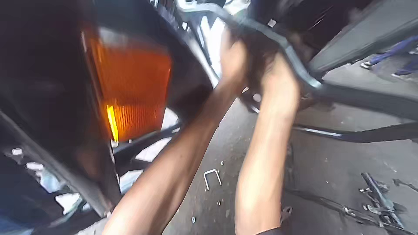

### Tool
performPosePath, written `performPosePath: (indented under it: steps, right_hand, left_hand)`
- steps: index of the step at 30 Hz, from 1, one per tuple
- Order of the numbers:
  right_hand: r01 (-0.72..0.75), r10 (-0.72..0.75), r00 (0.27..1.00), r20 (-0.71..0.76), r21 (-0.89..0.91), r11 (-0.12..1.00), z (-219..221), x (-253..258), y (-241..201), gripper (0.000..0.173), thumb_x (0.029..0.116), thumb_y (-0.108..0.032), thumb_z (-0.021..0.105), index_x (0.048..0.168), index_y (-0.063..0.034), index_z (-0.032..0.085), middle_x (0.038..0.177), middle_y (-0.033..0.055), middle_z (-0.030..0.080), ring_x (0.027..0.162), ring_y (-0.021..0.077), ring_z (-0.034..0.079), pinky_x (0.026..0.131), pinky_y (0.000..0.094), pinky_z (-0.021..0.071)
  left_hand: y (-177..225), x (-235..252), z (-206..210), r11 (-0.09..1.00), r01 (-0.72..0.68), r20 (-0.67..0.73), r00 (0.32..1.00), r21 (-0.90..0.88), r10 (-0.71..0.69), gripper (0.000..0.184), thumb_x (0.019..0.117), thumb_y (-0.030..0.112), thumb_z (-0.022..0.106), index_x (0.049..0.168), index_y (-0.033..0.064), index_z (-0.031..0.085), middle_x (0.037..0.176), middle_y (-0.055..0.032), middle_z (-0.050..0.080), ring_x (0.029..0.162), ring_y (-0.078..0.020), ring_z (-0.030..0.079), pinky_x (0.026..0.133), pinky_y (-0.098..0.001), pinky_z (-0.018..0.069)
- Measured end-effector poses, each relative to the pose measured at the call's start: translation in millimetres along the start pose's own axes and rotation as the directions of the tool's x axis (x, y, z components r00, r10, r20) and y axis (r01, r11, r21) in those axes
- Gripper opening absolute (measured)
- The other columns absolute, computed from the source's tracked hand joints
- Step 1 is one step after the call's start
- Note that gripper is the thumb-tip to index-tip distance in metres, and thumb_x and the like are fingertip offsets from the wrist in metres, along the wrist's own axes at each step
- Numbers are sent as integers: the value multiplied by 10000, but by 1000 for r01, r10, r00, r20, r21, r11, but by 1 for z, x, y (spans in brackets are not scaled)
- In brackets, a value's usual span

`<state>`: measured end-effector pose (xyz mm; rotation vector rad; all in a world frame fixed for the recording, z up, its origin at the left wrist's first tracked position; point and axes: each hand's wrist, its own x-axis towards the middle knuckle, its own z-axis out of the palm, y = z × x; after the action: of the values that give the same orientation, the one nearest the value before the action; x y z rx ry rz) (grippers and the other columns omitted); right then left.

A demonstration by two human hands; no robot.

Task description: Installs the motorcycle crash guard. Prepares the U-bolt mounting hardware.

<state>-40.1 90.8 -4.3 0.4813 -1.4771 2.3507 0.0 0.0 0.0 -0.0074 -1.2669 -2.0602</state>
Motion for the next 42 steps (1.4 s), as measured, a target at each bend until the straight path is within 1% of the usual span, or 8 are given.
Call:
performPosePath:
  steps: [6,14,20,26,31,35,38,42]
  right_hand:
    - [160,-160,986,-50,2,987,29,-38,-30,64,946,56,612,954,1,645,826,-5,657,779,32,631,719,209,561]
    - [99,-79,949,-306,50,994,49,-48,-19,216,936,-8,669,1149,-21,642,998,46,671,949,93,650,845,287,575]
    - [92,-41,933,-358,126,988,49,-67,0,195,1014,-12,534,1187,23,615,1017,92,679,946,140,667,883,327,575]
    - [46,-93,936,-339,-145,988,28,-125,7,322,1098,-154,405,1338,56,455,1095,131,625,975,147,651,889,319,567]
    - [-251,161,968,-193,-726,640,-27,-140,9,259,1058,-171,453,1047,-35,673,916,121,670,863,244,656,758,488,531]
    - [-480,729,680,-72,-796,369,-88,-123,-3,227,1087,-211,402,969,-82,546,697,-3,514,490,70,427,461,237,391]
    - [-349,883,469,-33,-925,151,-132,-135,-45,271,1073,-223,459,1076,-15,632,824,61,680,584,113,587,561,289,499]
    - [-248,895,434,-101,-969,11,-184,-193,-77,391,1089,-336,501,1249,14,569,923,161,698,707,236,696,674,419,602]
  left_hand:
    - [-2,1,-3,1000,8,19,1000,3,-8,503,878,-118,459,1361,23,469,1119,-89,591,969,-139,608,803,-331,544]
    - [2,-7,-7,996,74,62,996,-57,-71,597,858,-149,501,1412,56,411,1246,-113,615,1102,-183,626,910,-379,545]
    - [8,-38,-24,995,76,153,984,68,-86,606,1048,69,450,1605,142,223,1540,-108,436,1272,-195,559,1023,-397,502]
    - [-2,-72,-42,969,35,230,969,244,-93,396,1096,187,399,1433,-17,448,1206,-143,621,996,-175,647,855,-354,561]
    - [-40,-90,-63,806,-218,470,879,550,-83,440,1079,215,385,1443,13,528,1402,-157,581,1347,-226,508,1159,-390,383]
    - [-69,-107,-68,645,-32,469,714,764,-520,306,1058,185,466,1208,9,666,1051,-144,714,918,-221,698,850,-453,572]
    - [-72,-130,-55,623,43,546,436,781,-715,229,1012,20,527,1192,-48,652,963,-143,709,762,-186,692,742,-395,605]
    - [-84,-167,-54,574,0,524,408,819,-748,153,955,23,620,1082,-25,690,858,-112,705,661,-167,681,680,-378,611]
